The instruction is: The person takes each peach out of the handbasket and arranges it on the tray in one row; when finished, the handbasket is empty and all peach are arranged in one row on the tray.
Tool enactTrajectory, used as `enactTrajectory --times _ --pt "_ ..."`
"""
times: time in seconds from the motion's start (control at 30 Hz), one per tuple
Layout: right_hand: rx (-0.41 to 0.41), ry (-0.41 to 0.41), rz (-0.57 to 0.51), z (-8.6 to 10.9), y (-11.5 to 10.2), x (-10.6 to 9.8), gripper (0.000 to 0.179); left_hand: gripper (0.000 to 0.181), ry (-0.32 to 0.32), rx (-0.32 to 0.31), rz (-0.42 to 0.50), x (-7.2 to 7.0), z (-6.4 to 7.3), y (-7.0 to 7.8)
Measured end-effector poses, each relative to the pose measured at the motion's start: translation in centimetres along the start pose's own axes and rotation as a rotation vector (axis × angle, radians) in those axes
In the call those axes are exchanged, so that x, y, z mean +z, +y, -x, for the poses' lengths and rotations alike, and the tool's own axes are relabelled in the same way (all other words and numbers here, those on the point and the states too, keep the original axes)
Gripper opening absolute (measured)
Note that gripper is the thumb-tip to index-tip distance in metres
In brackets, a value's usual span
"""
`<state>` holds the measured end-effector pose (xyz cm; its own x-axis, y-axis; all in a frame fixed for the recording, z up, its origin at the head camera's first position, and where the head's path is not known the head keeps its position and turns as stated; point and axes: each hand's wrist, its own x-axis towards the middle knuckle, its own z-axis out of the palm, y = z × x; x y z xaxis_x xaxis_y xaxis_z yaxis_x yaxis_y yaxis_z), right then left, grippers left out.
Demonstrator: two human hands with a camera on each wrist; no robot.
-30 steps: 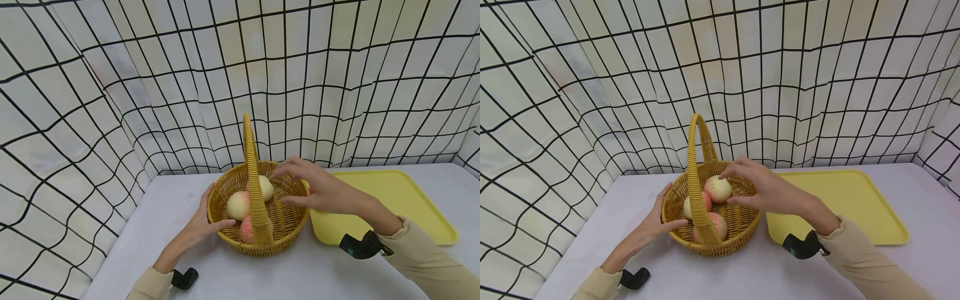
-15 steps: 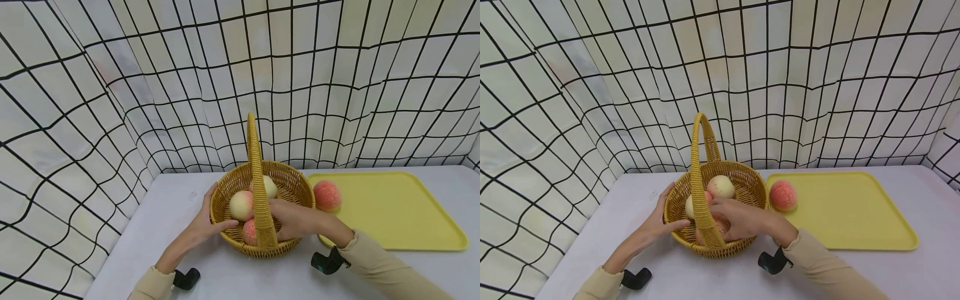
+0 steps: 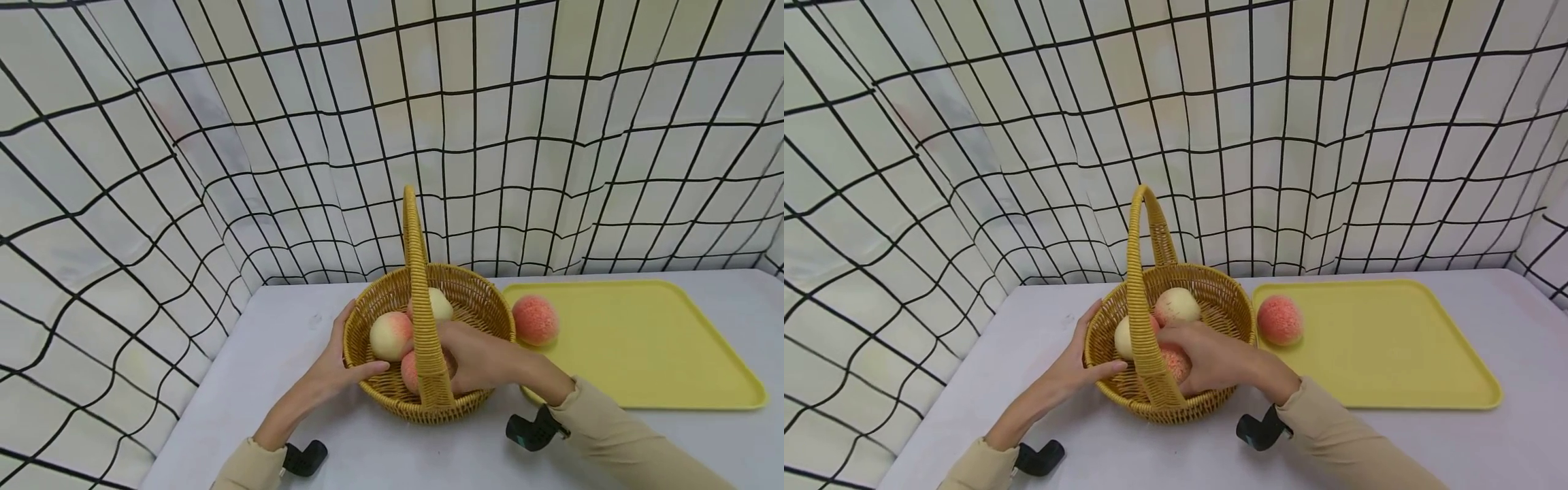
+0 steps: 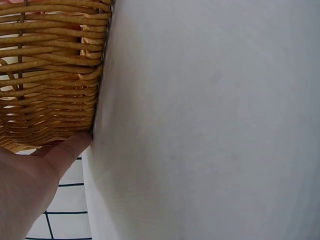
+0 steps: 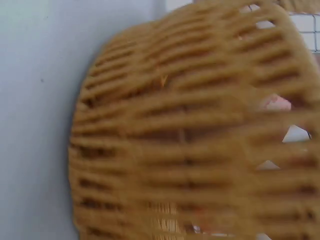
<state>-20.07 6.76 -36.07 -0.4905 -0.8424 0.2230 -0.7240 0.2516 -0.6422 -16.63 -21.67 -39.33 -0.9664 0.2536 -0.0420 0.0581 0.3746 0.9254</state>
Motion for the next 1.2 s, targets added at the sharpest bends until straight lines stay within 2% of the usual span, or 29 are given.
enactTrajectory --times 0.13,0.27,0.5,0.6,0.77,0.9,1.0,1.2 --pt "0.056 0.093 0.041 1.4 0.0 -1.6 0.063 0.123 -0.002 -0.003 -0.007 0.1 0.0 0.0" --pt "0.105 0.193 0.009 3.0 -0.5 -3.8 0.063 0.122 -0.001 -0.001 0.002 -0.1 0.2 0.1" --pt "0.215 0.340 -0.222 5.9 -1.9 -8.5 0.068 0.121 0.004 -0.005 -0.001 -0.1 0.2 0.3" --pt "0.248 0.399 -0.205 7.4 -2.6 -10.4 0.069 0.122 0.004 -0.004 -0.006 0.0 0.2 0.3" --pt "0.242 0.453 -0.102 9.8 -3.2 -12.7 0.069 0.122 0.003 -0.004 -0.012 0.1 0.1 0.2" --pt "0.270 0.467 -0.022 11.4 -2.8 -13.4 0.069 0.122 0.008 -0.005 -0.014 -0.1 0.2 0.2" --pt "0.334 0.470 0.012 12.6 -2.0 -13.3 0.069 0.122 0.011 -0.002 -0.014 -0.1 0.2 0.2" --pt "0.398 0.458 0.039 15.0 0.8 -12.5 0.068 0.122 0.003 -0.003 -0.018 -0.1 0.3 0.2"
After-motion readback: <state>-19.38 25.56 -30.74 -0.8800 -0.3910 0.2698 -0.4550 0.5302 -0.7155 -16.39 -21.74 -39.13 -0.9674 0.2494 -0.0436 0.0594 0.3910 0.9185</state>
